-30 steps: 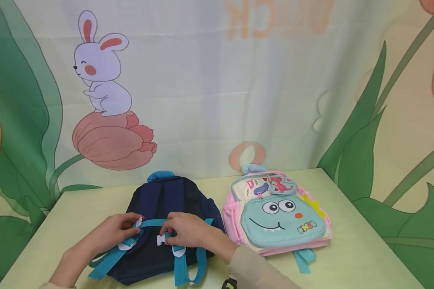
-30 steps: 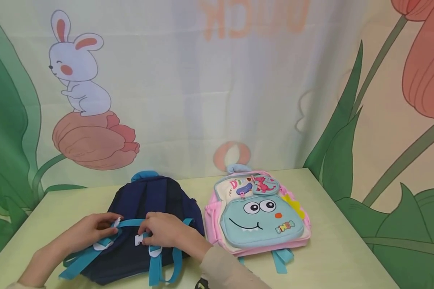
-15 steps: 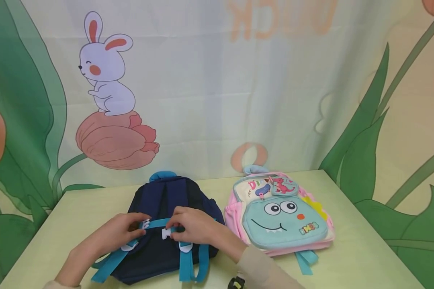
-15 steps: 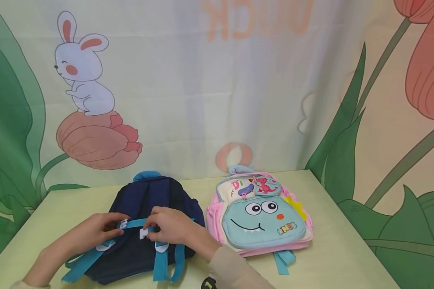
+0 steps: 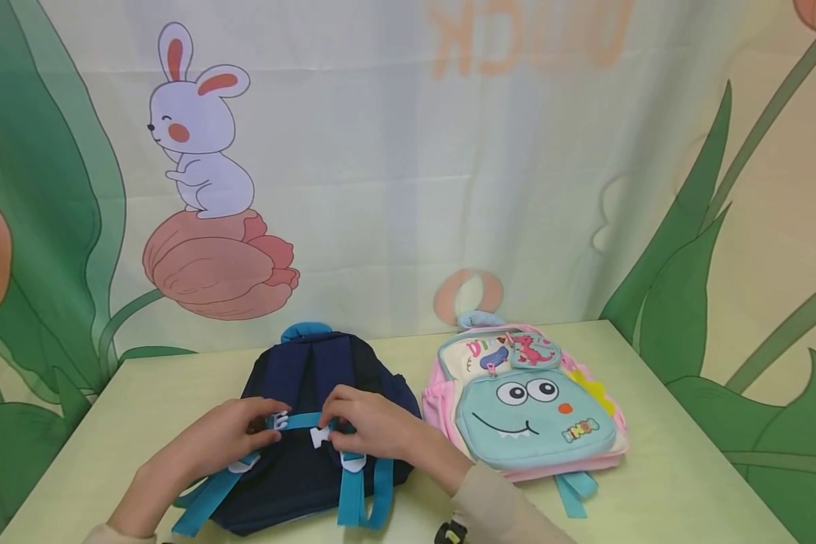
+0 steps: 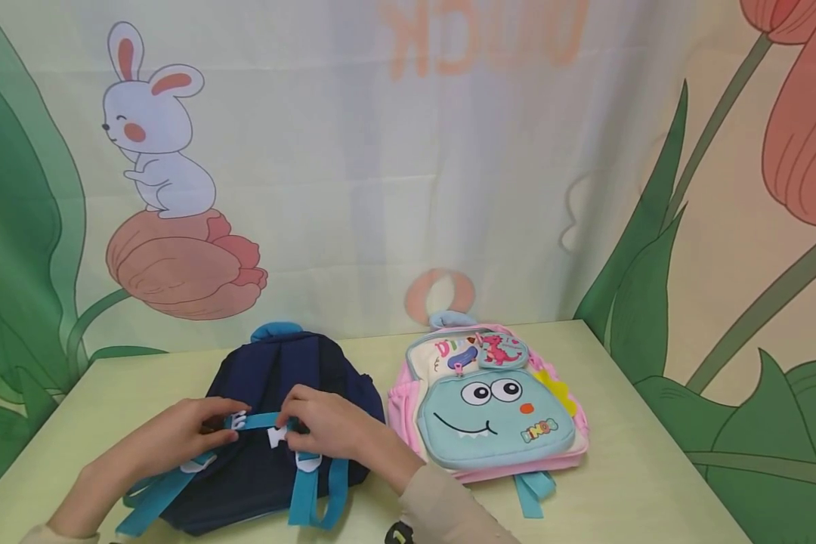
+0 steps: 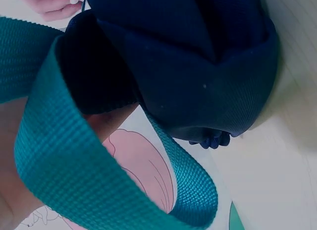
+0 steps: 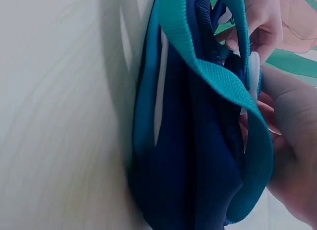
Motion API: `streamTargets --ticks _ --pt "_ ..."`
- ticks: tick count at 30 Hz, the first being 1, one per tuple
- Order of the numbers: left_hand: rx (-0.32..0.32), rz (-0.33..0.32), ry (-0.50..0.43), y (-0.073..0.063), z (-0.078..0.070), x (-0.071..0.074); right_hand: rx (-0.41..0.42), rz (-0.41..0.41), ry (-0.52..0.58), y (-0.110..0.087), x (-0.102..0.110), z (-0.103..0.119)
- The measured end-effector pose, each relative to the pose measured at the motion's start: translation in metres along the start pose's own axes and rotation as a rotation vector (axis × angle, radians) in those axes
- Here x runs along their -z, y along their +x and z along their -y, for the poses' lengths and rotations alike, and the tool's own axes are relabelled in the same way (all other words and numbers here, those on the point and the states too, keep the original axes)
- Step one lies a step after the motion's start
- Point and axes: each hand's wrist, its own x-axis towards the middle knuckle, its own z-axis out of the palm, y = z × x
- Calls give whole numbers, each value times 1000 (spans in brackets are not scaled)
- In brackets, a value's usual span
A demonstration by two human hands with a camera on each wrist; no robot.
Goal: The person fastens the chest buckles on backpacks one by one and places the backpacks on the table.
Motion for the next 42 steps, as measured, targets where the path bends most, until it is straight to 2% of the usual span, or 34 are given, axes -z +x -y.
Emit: streamTargets --ticks 5,13,18,27,32,38,42 --pt "2 1 15 0 -1 0 -35 9 17 1 2 0" --pt "31 -4 63 1 -5 1 -24 -31 10 0 8 0" --pt "13 -24 118 -3 -7 2 -58 -60 9 -2 13 1" --pt "1 -47 138 -16 -4 18 -44 -139 36 -5 31 -1" --pt "-15 -70 134 -22 -2 27 -70 -153 63 -6 39 -2" --pt "-65 -83 148 -15 -11 26 -70 -129 75 -3 40 0" --pt "-60 -85 157 -8 -17 21 -59 -123 54 -1 38 2"
